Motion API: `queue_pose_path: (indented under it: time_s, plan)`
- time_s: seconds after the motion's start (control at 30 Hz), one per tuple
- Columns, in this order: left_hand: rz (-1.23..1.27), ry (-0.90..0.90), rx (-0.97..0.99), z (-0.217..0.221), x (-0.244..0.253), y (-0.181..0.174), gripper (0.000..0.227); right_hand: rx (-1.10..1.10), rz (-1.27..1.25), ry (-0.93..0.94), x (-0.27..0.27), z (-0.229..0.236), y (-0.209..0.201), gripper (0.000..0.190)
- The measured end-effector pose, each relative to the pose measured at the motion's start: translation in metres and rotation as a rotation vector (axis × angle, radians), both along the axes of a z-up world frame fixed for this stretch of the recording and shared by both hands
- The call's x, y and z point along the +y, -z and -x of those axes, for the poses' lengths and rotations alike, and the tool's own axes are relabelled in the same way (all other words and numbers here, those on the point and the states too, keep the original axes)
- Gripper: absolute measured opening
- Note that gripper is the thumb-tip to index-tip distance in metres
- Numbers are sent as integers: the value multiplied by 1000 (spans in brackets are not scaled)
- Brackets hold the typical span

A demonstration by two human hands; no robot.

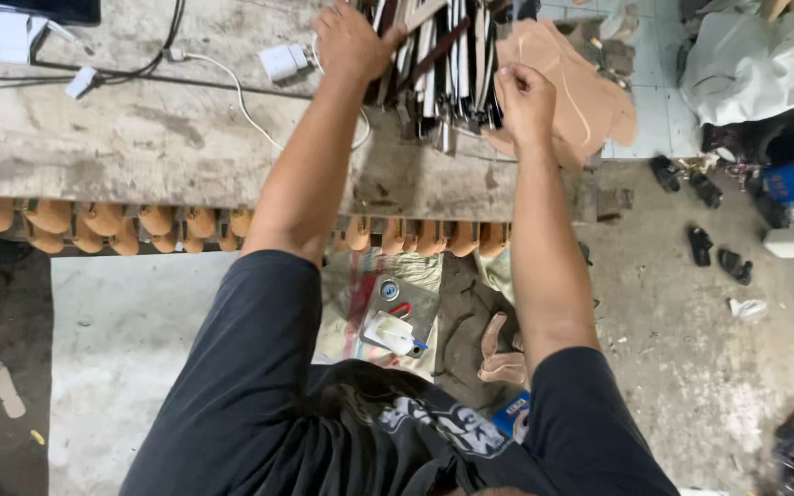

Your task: The person sits on the floor and applies a white adhesive to the bottom of shoe soles using a toothbrush. They repeatedly dip the brush into a container and spread the glue evenly across the sole surface, then place the finished soles on a nearby rack.

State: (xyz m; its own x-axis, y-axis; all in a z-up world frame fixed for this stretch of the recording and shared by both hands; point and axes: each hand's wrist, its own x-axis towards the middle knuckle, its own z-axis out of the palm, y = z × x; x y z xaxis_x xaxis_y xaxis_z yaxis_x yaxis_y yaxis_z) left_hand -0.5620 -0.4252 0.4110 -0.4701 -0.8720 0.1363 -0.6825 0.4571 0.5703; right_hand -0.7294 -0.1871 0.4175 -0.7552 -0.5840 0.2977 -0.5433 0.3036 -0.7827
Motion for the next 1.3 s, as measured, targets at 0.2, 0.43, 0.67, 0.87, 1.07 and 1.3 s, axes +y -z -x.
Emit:
queue_pose_path:
  time_s: [0.2, 0.43, 0.67, 0.87, 1.07, 1.3]
  plan:
    - [-233, 59, -40, 32, 9, 13, 125, -40, -94, 40, -40, 8, 33, 44]
    - [-561, 143, 33, 51, 27, 8, 111, -101, -220, 47, -54, 24, 36, 53]
    - [-695, 175, 221, 70, 31, 22, 108, -462, -106, 10, -71, 23, 18, 43]
    - [-809, 265, 443, 74, 34, 33, 100, -676, -119, -28, -66, 22, -5, 42]
    - [-1158, 562, 832, 47, 35, 14, 56, -451, 53, -80, -72, -15, -13, 53]
    - [-1309, 706, 1160, -32, 17, 6, 59, 121, -20, -80, -88, -93, -44, 68]
